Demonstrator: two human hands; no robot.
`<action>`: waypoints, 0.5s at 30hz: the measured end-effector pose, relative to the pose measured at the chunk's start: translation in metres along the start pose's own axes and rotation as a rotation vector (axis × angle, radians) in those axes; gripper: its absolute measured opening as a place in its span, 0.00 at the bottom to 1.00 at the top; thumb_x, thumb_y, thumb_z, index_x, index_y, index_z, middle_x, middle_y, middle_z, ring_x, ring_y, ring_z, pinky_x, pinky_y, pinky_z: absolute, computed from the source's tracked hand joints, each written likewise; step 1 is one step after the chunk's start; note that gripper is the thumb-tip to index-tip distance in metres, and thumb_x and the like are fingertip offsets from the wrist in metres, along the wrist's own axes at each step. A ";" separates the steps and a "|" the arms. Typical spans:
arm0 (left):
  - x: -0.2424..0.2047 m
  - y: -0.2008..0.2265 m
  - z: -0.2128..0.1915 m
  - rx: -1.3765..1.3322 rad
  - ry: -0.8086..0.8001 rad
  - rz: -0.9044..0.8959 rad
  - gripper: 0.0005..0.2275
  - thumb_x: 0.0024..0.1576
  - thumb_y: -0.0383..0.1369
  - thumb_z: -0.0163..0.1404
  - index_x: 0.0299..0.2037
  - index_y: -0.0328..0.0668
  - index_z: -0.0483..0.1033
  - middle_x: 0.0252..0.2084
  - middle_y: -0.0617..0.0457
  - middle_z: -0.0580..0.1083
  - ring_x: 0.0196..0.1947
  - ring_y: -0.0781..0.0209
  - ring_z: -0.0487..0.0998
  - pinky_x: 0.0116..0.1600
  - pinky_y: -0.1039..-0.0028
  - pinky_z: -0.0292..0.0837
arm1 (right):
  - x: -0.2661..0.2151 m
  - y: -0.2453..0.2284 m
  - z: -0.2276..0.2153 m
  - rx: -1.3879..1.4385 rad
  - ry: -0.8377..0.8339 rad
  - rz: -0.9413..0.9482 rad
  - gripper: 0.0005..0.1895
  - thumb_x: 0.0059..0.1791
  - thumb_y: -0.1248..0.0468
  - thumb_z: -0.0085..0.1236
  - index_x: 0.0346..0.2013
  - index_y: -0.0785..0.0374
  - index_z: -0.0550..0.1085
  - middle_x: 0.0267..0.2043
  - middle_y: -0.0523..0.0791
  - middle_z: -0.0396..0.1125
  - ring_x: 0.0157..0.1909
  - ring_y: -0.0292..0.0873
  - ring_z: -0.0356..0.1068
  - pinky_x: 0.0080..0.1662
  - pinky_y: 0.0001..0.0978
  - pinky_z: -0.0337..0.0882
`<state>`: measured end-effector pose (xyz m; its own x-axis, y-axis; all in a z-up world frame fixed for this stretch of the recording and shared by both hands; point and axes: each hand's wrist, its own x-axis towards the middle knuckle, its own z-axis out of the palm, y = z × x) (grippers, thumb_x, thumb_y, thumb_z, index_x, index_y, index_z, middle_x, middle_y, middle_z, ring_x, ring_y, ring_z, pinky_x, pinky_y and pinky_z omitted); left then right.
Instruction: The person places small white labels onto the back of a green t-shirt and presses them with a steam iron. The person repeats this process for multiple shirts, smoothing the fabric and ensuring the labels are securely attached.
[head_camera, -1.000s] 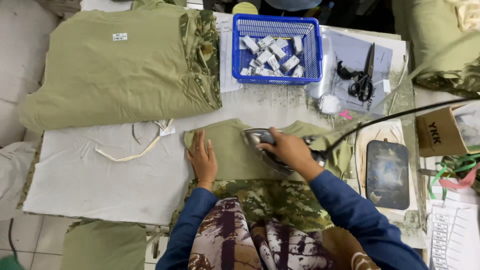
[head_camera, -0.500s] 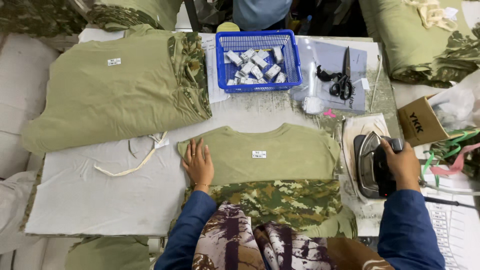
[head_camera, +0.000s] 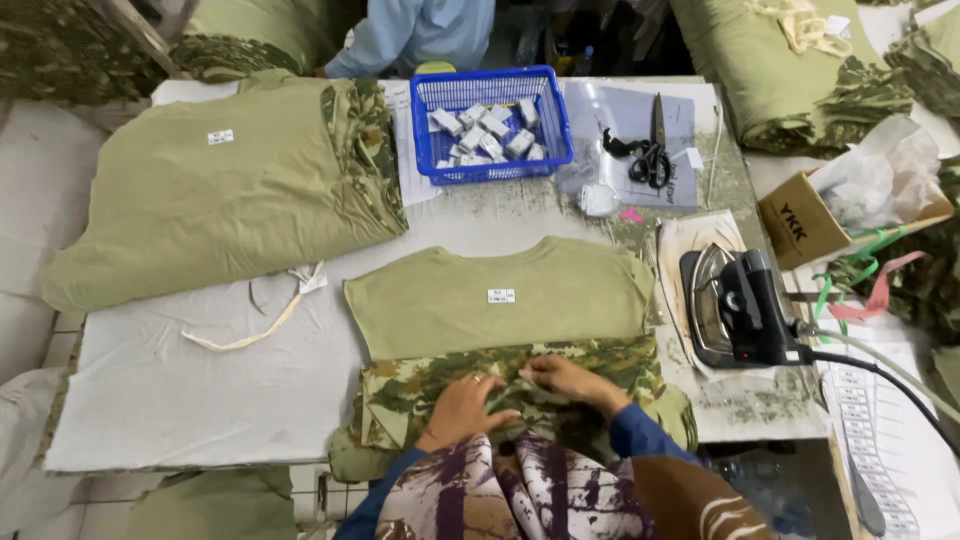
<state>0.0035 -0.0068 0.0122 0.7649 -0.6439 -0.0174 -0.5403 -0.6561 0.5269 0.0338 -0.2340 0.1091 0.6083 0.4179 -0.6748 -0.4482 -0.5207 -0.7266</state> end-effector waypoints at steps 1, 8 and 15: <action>-0.008 0.008 -0.004 -0.008 -0.009 0.003 0.33 0.54 0.65 0.39 0.50 0.42 0.73 0.37 0.50 0.75 0.32 0.58 0.75 0.33 0.72 0.73 | -0.005 0.005 0.014 0.008 0.001 0.010 0.20 0.51 0.50 0.46 0.47 0.60 0.74 0.45 0.44 0.72 0.43 0.39 0.70 0.50 0.29 0.69; -0.024 0.002 -0.042 0.082 -0.155 -0.306 0.15 0.50 0.39 0.55 0.46 0.61 0.67 0.43 0.62 0.70 0.47 0.59 0.75 0.46 0.68 0.75 | -0.006 0.048 0.018 -1.060 0.419 -0.310 0.17 0.39 0.52 0.60 0.36 0.50 0.66 0.38 0.40 0.68 0.43 0.47 0.71 0.42 0.40 0.72; -0.057 0.000 -0.168 -0.371 -0.256 -0.733 0.13 0.58 0.31 0.46 0.50 0.47 0.77 0.43 0.47 0.78 0.46 0.49 0.79 0.49 0.65 0.76 | -0.062 0.051 -0.073 -0.673 0.253 0.107 0.13 0.43 0.58 0.51 0.39 0.59 0.73 0.40 0.55 0.73 0.48 0.62 0.71 0.46 0.53 0.70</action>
<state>0.0191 0.0959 0.1560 0.7489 -0.2065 -0.6297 0.2428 -0.7987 0.5506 0.0213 -0.3412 0.1234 0.7530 0.1968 -0.6279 -0.0632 -0.9282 -0.3666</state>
